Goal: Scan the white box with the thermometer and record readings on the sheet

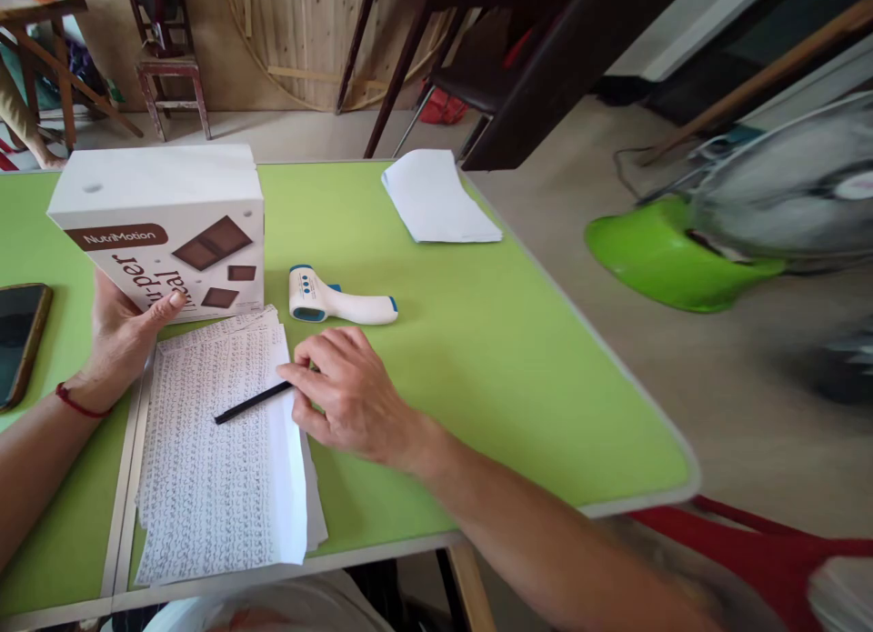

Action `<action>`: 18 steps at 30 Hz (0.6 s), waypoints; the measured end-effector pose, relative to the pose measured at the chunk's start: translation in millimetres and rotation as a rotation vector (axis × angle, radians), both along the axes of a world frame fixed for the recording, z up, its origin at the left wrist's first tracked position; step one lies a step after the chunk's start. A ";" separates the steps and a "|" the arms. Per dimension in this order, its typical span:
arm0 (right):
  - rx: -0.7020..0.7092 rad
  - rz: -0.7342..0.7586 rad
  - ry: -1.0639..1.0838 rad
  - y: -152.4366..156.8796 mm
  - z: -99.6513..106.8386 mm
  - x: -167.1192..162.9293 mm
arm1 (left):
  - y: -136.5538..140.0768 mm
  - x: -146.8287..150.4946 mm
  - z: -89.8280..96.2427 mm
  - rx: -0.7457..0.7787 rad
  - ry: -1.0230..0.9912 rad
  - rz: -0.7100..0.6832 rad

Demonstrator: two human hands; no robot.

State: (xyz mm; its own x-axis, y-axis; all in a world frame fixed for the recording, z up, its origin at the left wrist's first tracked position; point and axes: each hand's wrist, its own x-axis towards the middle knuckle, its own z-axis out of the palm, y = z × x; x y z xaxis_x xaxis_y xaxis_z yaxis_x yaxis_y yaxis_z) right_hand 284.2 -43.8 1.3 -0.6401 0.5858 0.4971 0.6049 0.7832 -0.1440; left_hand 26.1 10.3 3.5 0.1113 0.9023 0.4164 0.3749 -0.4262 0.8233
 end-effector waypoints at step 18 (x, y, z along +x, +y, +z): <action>-0.226 0.250 -0.239 -17.3 -13.6 -12.3 | -11.8 4.8 11.6 0.113 -0.279 0.115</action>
